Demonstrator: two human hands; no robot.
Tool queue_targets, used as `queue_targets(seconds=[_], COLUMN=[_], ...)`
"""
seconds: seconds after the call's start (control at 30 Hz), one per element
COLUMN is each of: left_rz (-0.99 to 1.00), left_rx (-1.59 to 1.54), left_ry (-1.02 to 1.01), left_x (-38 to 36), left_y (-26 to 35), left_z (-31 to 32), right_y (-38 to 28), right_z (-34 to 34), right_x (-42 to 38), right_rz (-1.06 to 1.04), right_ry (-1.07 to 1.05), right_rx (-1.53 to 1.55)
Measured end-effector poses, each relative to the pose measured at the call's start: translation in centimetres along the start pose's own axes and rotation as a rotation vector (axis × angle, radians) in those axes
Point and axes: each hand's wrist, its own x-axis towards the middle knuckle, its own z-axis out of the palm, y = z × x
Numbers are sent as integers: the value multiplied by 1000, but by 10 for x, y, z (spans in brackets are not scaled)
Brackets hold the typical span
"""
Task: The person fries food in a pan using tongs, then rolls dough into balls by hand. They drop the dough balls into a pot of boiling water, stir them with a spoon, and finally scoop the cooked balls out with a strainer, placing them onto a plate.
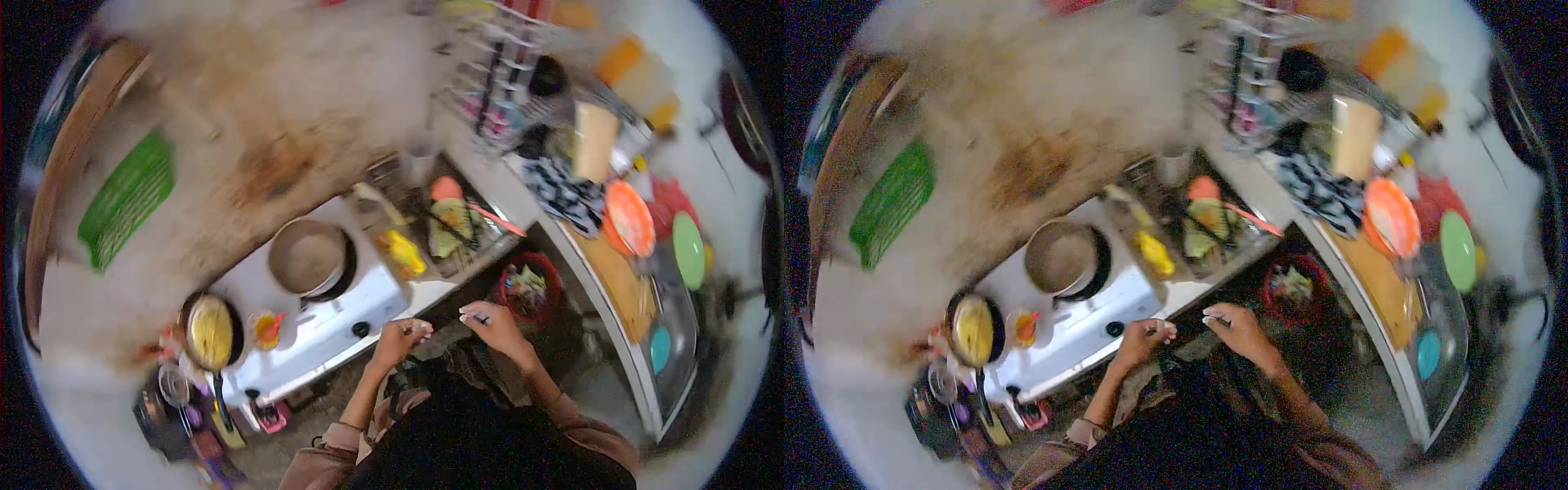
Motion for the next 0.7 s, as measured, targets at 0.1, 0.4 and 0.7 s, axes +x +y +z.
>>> queue_targets(seconds=[0.1, 0.4, 0.7], left_rz=[142, 346, 904], left_rx=[52, 301, 457], left_ry=[-180, -271, -145], left_x=[38, 134, 248], left_y=[26, 136, 243], left_z=[39, 174, 311], right_y=[20, 50, 157], right_z=[-38, -224, -389], right_x=[-28, -64, 14], right_rz=[28, -90, -98], right_ry=[149, 409, 387], right_rx=[57, -53, -602])
